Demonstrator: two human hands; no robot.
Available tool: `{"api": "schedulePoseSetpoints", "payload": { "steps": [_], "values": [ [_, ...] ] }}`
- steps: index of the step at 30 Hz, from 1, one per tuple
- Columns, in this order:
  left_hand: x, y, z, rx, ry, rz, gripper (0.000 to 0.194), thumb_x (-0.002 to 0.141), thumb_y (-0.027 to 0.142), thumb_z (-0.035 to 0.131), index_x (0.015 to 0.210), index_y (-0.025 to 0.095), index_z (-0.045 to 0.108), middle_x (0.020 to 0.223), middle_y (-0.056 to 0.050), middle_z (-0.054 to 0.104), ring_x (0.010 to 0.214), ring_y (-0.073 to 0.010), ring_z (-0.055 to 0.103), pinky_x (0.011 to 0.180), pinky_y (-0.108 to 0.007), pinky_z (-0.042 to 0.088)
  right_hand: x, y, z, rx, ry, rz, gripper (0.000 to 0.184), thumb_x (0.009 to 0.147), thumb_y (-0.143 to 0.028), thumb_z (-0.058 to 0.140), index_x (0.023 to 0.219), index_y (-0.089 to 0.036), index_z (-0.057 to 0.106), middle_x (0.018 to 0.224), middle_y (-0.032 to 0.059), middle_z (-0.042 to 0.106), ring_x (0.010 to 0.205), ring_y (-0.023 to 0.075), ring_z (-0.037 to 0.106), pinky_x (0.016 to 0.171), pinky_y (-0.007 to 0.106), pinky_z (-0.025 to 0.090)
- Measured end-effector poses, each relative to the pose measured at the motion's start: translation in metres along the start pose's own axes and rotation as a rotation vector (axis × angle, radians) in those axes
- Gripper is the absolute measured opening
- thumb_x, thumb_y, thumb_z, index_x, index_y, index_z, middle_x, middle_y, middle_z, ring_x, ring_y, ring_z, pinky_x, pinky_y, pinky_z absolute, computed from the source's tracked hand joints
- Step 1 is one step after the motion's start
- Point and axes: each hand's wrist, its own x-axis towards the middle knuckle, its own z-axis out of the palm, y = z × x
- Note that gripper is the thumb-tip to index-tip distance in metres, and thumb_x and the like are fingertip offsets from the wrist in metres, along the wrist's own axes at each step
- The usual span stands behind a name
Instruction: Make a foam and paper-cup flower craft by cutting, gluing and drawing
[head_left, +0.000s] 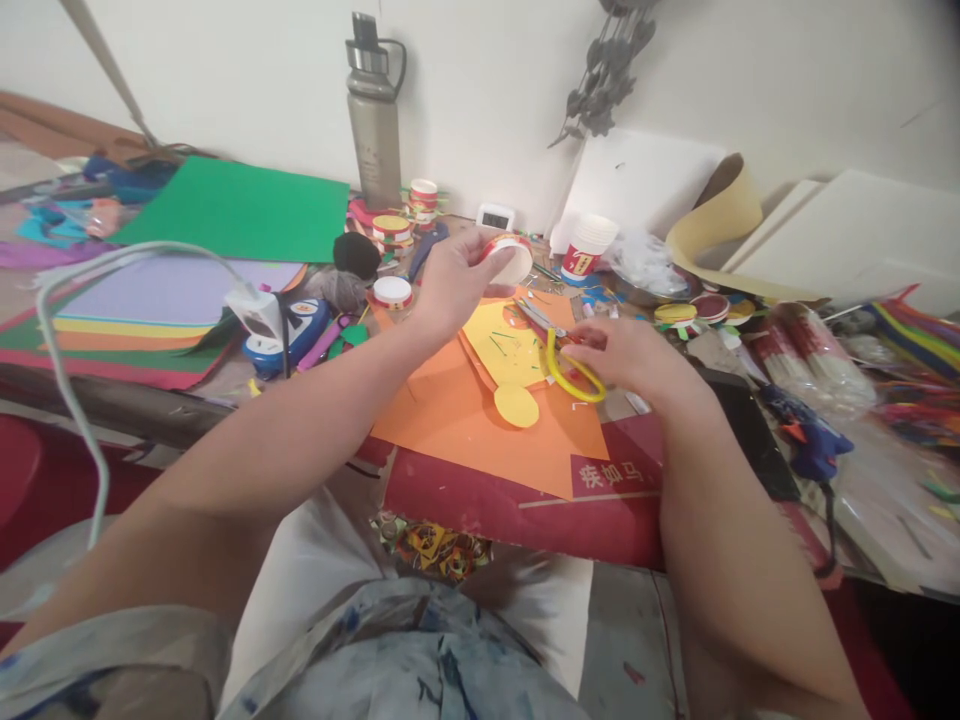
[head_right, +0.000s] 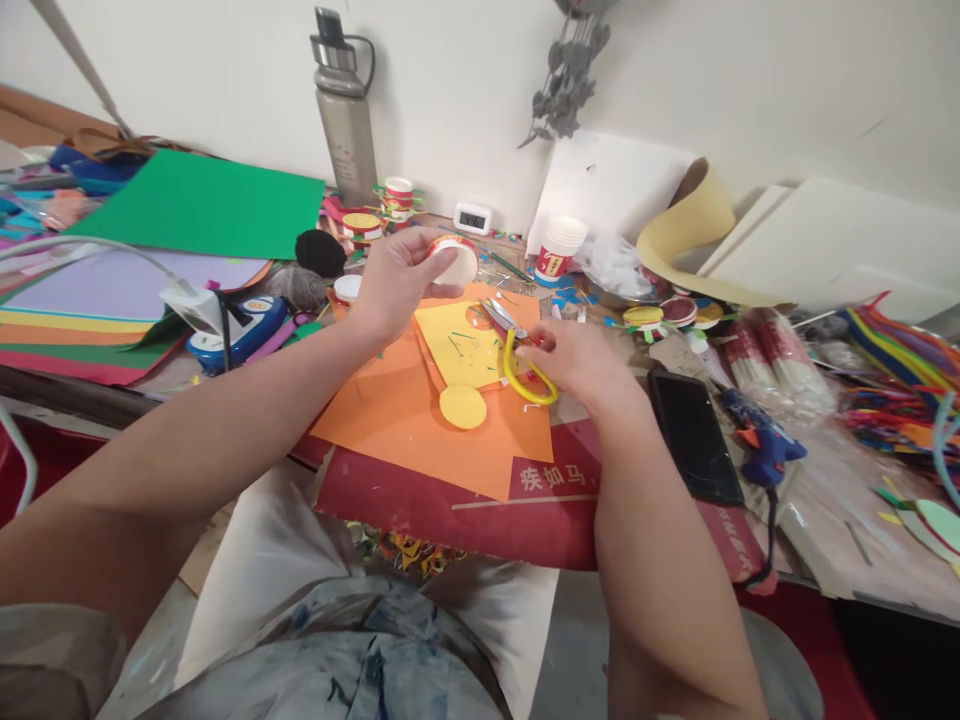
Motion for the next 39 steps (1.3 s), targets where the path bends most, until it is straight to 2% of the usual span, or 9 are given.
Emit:
{"api": "schedulePoseSetpoints", "payload": {
  "steps": [4,9,15,20,24,27,29,35,39],
  "values": [
    [0.0,-0.003,0.0,0.029,-0.007,-0.007,0.02,0.093,0.026,0.077,0.109,0.015,0.074,0.103,-0.007,0.078,0.106,-0.0213,0.076,0.084,-0.032,0.07,-0.001,0.009,0.01,-0.14,0.046,-0.159,0.043,0.075,-0.035,0.087,0.115,-0.025,0.077,0.1,0.0096,0.079,0.083,0.0281,0.07,0.072,0.037,0.049],
    [0.004,-0.016,-0.004,0.131,-0.047,0.07,0.024,0.097,0.033,0.074,0.115,0.017,0.075,0.106,-0.005,0.08,0.102,-0.0179,0.077,0.082,-0.029,0.07,0.001,0.007,0.02,-0.178,0.032,-0.023,0.043,0.082,-0.031,0.08,0.124,-0.021,0.074,0.093,0.0127,0.077,0.087,0.0333,0.071,0.08,0.042,0.055],
    [-0.002,-0.015,-0.009,0.376,-0.024,0.446,0.029,0.101,0.043,0.072,0.122,0.025,0.079,0.12,-0.005,0.082,0.101,-0.0174,0.079,0.086,-0.03,0.067,-0.002,-0.019,0.026,0.021,0.286,-0.178,0.05,0.088,-0.03,0.076,0.136,-0.018,0.07,0.124,0.0184,0.075,0.118,0.0367,0.069,0.103,0.052,0.056],
    [-0.011,-0.001,-0.012,0.548,-0.034,0.621,0.029,0.102,0.045,0.072,0.124,0.029,0.081,0.121,-0.005,0.084,0.1,-0.0178,0.079,0.087,-0.031,0.064,-0.004,-0.052,0.05,0.121,0.187,-0.242,0.046,0.086,-0.026,0.081,0.131,-0.018,0.074,0.118,0.016,0.078,0.11,0.0326,0.073,0.101,0.048,0.059],
    [-0.01,-0.005,-0.01,0.487,-0.058,0.599,0.033,0.103,0.048,0.069,0.127,0.027,0.08,0.122,-0.005,0.084,0.095,-0.0165,0.08,0.084,-0.03,0.064,-0.001,-0.06,0.056,0.079,0.114,-0.286,0.02,0.094,-0.028,0.078,0.111,-0.018,0.08,0.106,0.015,0.081,0.101,0.0314,0.075,0.098,0.046,0.059],
    [-0.007,-0.012,-0.007,0.427,-0.055,0.556,0.038,0.103,0.051,0.069,0.129,0.026,0.08,0.122,-0.005,0.084,0.101,-0.0173,0.08,0.088,-0.03,0.065,0.005,-0.04,0.049,0.081,0.256,-0.308,0.019,0.103,-0.028,0.066,0.106,-0.019,0.082,0.109,0.0149,0.081,0.106,0.0307,0.074,0.104,0.047,0.056],
    [-0.005,-0.015,-0.007,0.408,-0.057,0.519,0.04,0.102,0.053,0.07,0.129,0.026,0.08,0.119,-0.006,0.083,0.103,-0.0184,0.08,0.091,-0.031,0.066,0.01,-0.022,0.043,0.014,0.343,-0.22,0.021,0.102,-0.025,0.065,0.11,-0.016,0.082,0.116,0.0184,0.079,0.114,0.0328,0.072,0.107,0.049,0.054],
    [0.0,-0.021,-0.009,0.27,-0.118,0.392,0.041,0.099,0.055,0.073,0.125,0.025,0.08,0.119,-0.005,0.082,0.105,-0.0208,0.08,0.088,-0.037,0.07,0.021,0.003,0.039,-0.14,0.072,0.016,0.02,0.099,-0.019,0.064,0.096,-0.018,0.085,0.104,0.0153,0.082,0.104,0.0286,0.075,0.096,0.038,0.054],
    [0.002,-0.025,-0.009,0.221,-0.123,0.312,0.037,0.098,0.05,0.075,0.123,0.023,0.08,0.117,-0.005,0.081,0.105,-0.0206,0.079,0.088,-0.037,0.071,0.023,-0.002,0.036,-0.129,0.053,0.025,0.022,0.101,-0.022,0.063,0.102,-0.019,0.085,0.109,0.0144,0.083,0.102,0.0267,0.076,0.091,0.035,0.054]
  ]
}}
